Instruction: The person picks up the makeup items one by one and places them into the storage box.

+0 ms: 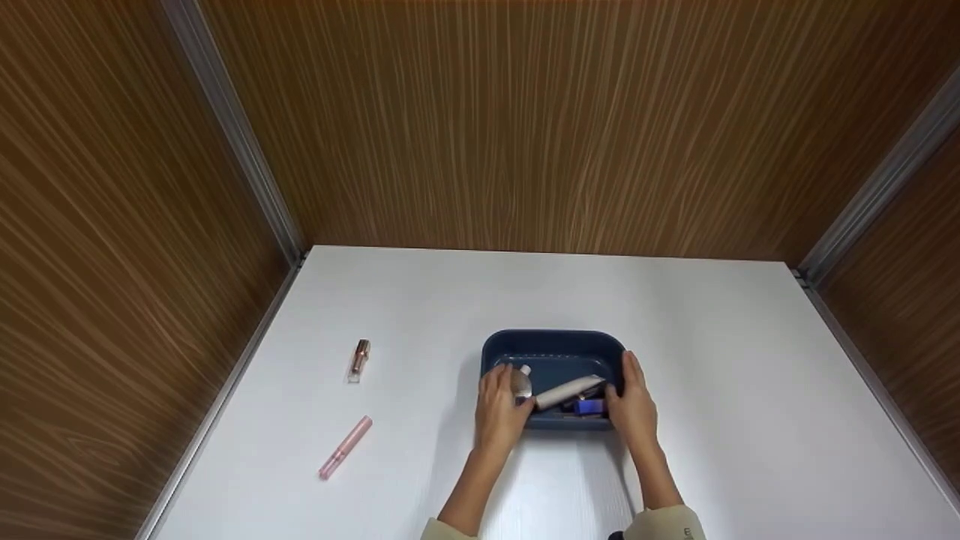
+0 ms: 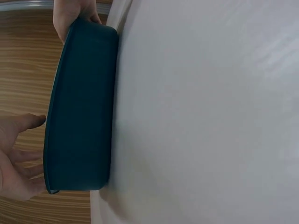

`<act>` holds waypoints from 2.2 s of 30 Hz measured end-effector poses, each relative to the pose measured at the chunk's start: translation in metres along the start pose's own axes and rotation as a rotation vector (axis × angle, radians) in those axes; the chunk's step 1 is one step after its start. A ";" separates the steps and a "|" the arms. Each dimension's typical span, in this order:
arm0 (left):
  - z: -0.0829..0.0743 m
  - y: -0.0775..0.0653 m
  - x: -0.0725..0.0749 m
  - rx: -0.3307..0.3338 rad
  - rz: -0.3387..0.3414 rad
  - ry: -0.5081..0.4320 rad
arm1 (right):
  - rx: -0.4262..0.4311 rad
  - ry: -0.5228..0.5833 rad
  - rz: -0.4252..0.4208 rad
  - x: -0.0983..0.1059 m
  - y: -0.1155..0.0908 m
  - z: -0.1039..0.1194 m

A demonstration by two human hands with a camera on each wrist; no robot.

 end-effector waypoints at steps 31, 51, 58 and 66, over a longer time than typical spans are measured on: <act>0.017 -0.012 0.040 0.125 -0.073 -0.117 | -0.016 -0.001 0.001 0.003 -0.001 -0.002; 0.047 -0.026 0.078 0.261 -0.165 -0.179 | -0.018 -0.005 -0.025 0.007 -0.004 -0.003; 0.061 -0.038 0.096 0.331 -0.211 -0.173 | -0.020 -0.004 -0.026 0.006 -0.005 -0.001; 0.081 -0.051 0.116 0.449 -0.221 -0.113 | -0.015 0.014 -0.006 0.001 -0.002 -0.001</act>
Point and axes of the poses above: each hand's wrist, its own y-axis towards the middle knuckle, its own x-axis out of the back of the hand, z = x × y, the point moved 7 cm from there along y, towards the middle knuckle, and after that the axes turned 1 degree about -y, right-handed, at the moved point
